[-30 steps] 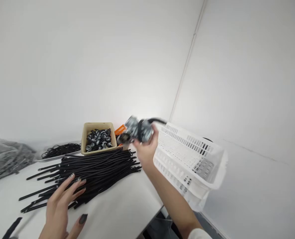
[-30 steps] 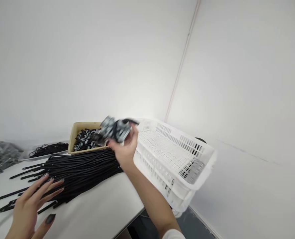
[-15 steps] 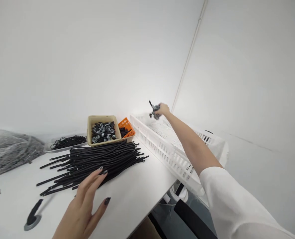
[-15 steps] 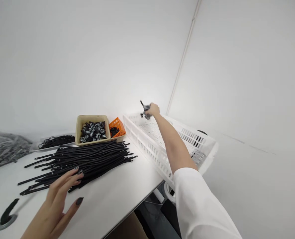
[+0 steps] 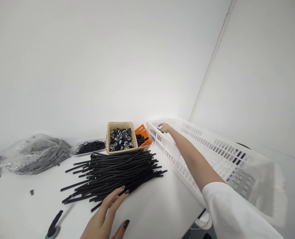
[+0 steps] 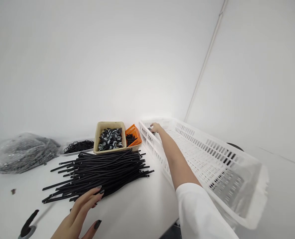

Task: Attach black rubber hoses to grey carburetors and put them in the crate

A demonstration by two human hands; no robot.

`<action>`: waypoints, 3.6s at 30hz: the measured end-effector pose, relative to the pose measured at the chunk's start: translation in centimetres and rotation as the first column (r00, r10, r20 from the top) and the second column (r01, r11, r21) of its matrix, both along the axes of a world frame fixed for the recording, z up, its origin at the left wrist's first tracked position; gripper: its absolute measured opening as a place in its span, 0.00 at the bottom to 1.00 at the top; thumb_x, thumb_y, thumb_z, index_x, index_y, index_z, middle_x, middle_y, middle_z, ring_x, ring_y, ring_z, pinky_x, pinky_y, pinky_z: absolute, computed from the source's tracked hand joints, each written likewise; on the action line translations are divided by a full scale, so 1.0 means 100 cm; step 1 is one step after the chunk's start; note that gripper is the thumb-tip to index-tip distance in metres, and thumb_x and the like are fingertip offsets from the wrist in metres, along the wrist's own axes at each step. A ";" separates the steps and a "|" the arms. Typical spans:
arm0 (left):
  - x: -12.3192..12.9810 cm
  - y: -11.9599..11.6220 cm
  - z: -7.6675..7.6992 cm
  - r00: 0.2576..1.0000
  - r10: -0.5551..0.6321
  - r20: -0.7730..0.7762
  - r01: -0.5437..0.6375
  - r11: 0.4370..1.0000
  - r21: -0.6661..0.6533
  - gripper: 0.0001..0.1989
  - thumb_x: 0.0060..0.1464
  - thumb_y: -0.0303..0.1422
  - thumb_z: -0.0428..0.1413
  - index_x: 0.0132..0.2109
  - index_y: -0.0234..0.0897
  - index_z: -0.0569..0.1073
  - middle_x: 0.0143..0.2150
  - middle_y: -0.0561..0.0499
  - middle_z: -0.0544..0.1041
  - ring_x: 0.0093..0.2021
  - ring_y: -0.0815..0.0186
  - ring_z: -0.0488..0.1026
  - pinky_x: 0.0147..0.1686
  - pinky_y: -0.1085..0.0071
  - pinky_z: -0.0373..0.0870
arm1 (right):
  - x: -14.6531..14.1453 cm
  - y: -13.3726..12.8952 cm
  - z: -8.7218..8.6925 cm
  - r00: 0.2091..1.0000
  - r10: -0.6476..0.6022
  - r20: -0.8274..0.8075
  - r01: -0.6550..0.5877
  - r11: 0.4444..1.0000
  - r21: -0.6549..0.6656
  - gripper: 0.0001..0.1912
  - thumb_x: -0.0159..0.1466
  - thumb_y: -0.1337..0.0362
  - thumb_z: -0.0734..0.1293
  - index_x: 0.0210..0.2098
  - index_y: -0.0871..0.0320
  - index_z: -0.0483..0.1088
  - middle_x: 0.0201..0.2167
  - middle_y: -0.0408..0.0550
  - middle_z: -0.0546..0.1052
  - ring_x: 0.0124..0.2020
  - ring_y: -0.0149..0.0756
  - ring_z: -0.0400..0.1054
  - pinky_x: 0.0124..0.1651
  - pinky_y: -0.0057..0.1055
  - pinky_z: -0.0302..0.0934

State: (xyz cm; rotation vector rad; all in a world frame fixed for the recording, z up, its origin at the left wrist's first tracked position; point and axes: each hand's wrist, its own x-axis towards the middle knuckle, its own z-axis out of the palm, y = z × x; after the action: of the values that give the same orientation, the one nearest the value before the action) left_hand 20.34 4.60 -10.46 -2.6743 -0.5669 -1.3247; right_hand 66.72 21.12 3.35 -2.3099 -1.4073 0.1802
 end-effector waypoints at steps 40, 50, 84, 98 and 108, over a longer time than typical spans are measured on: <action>-0.001 -0.012 0.028 0.994 -0.021 -0.105 -0.010 0.958 -0.287 0.08 0.58 0.26 0.47 0.39 0.39 0.69 0.28 0.53 0.74 0.27 0.70 0.69 0.27 0.75 0.65 | -0.274 -0.082 -0.005 0.480 0.856 0.191 -0.862 0.418 0.287 0.13 0.62 0.67 0.63 0.45 0.55 0.75 0.41 0.47 0.79 0.41 0.37 0.73 0.48 0.34 0.64; 0.003 -0.007 0.022 0.988 0.047 -0.150 -0.095 0.937 -0.336 0.07 0.55 0.25 0.47 0.36 0.39 0.69 0.23 0.56 0.70 0.22 0.72 0.64 0.23 0.77 0.59 | -0.252 -0.068 -0.036 0.554 0.831 0.049 -0.770 0.489 0.409 0.12 0.63 0.66 0.62 0.43 0.55 0.75 0.35 0.46 0.80 0.36 0.35 0.74 0.42 0.30 0.66; -0.053 0.061 0.081 0.875 0.386 -0.292 -0.420 0.905 -0.064 0.14 0.63 0.33 0.42 0.41 0.38 0.72 0.29 0.52 0.77 0.27 0.71 0.70 0.29 0.75 0.62 | -0.245 -0.010 -0.074 0.862 0.474 0.181 -0.508 0.803 0.311 0.07 0.58 0.60 0.67 0.34 0.54 0.74 0.34 0.48 0.79 0.47 0.44 0.67 0.49 0.38 0.57; -0.098 0.064 0.092 0.817 0.059 -0.574 -0.536 0.448 -0.716 0.21 0.35 0.46 0.63 0.36 0.40 0.73 0.39 0.50 0.79 0.33 0.62 0.74 0.29 0.72 0.64 | -0.244 -0.041 -0.039 0.772 0.634 -0.045 -0.490 0.638 0.594 0.07 0.57 0.64 0.65 0.36 0.56 0.68 0.36 0.47 0.77 0.40 0.37 0.72 0.46 0.31 0.64; -0.079 0.075 0.079 0.908 -0.028 -0.419 -0.352 0.492 -0.796 0.10 0.46 0.42 0.58 0.33 0.41 0.74 0.28 0.52 0.77 0.30 0.64 0.74 0.28 0.73 0.68 | -0.276 -0.119 -0.019 0.394 0.919 0.013 -0.915 0.391 0.098 0.08 0.57 0.66 0.69 0.37 0.58 0.70 0.31 0.42 0.73 0.31 0.30 0.67 0.33 0.24 0.58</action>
State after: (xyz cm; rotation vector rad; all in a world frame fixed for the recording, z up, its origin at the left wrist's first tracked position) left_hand 12.45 12.12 -2.56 -3.3108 -1.7783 -0.4006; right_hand 39.13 9.18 1.49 -1.1354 -2.4691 0.4700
